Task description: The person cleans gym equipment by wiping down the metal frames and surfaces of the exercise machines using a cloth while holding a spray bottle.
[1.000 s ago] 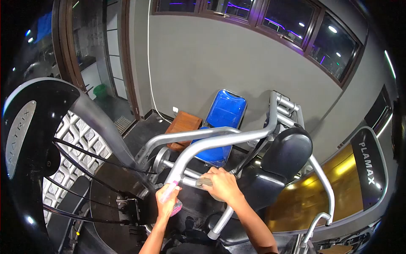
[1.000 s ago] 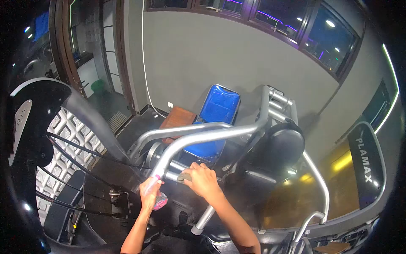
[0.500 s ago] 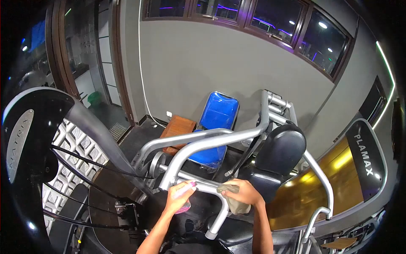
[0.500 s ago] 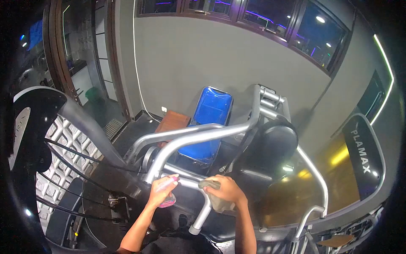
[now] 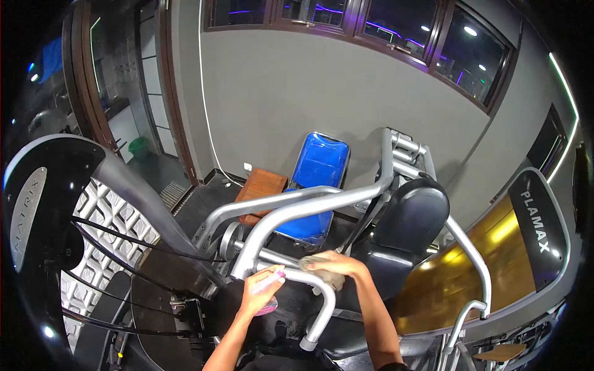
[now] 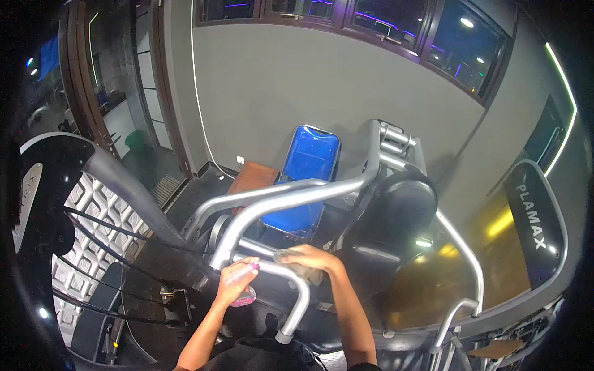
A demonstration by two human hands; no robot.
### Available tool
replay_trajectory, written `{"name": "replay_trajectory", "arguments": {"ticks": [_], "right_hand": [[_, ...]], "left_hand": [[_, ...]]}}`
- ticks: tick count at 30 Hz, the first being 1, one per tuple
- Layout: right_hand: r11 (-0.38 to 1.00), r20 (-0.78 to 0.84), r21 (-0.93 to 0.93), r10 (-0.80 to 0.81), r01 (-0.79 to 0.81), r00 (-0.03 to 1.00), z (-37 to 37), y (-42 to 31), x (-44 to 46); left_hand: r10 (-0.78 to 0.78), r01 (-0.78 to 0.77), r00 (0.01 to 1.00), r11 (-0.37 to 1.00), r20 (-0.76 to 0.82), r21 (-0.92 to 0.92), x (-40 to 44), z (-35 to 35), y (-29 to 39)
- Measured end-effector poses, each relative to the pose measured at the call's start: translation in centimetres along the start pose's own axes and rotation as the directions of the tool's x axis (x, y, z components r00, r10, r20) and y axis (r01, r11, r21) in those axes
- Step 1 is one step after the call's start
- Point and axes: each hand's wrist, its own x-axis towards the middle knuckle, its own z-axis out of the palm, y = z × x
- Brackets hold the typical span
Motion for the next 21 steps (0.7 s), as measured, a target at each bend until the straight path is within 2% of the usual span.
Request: {"name": "replay_trajectory", "arguments": {"ticks": [1,3,7,9,10,11,12,13,15,16,17,18,20,21], "right_hand": [[0.994,-0.016,0.104,0.021,-0.019,1.0,0.1,-0.1,-2.3],[0.981,-0.157,0.181,0.095,-0.066,0.983,1.2,0.3,-6.9],[0.969,-0.454,0.238,0.046,0.071,0.89,6.4,4.5,-11.8],[0.941,-0.632,0.291,0.056,0.17,0.773,9.8,4.1,-12.6],[0.96,-0.711,0.218,0.031,0.178,0.702,10.7,3.1,-12.5],[0.974,-0.781,0.144,0.002,0.177,0.625,11.2,2.4,-12.3],[0.989,-0.801,0.049,-0.043,0.136,0.598,10.9,2.1,-12.0],[0.989,-0.807,0.052,-0.039,0.137,0.589,10.3,1.0,-11.7],[0.96,-0.753,-0.252,-0.276,0.126,0.598,8.8,-2.0,-10.5],[0.921,-0.705,-0.387,-0.332,0.052,0.627,8.2,-3.2,-9.7],[0.856,-0.648,-0.516,-0.378,-0.017,0.662,7.7,-4.3,-8.8],[0.858,-0.651,-0.514,-0.374,-0.021,0.661,7.4,-5.5,-7.9],[0.684,-0.442,-0.728,-0.414,-0.048,0.796,7.3,-7.4,-6.0],[0.684,-0.444,-0.728,-0.414,-0.05,0.795,7.6,-8.1,-5.3]], "left_hand": [[0.002,-0.002,1.0,1.0,0.006,0.0,0.0,0.0,0.1],[-0.026,0.025,1.0,0.999,-0.004,-0.031,0.0,0.1,0.2],[0.001,-0.001,1.0,1.0,0.008,0.028,0.1,0.2,-0.5],[-0.052,0.052,0.998,0.999,-0.037,0.011,0.0,0.5,0.1],[0.024,-0.021,0.998,0.999,-0.066,0.038,0.2,0.8,-0.1],[0.023,-0.021,0.998,0.999,-0.056,0.038,0.1,0.9,0.0],[-0.015,0.016,0.998,1.0,-0.067,0.01,0.1,1.0,0.6],[-0.052,0.051,0.996,0.999,-0.076,-0.017,0.2,1.1,1.1],[-0.099,0.098,0.994,0.995,-0.048,-0.03,0.8,0.5,1.0],[-0.15,0.149,0.988,0.988,-0.031,-0.045,0.9,0.3,0.9],[-0.152,0.151,0.988,0.988,-0.024,-0.044,1.1,0.3,0.9],[-0.096,0.096,0.995,0.995,-0.022,0.026,1.3,0.4,1.0],[-0.02,0.022,1.0,0.994,-0.022,0.109,1.5,0.6,0.9],[-0.019,0.021,1.0,0.994,-0.02,0.108,1.6,0.5,0.9]]}}
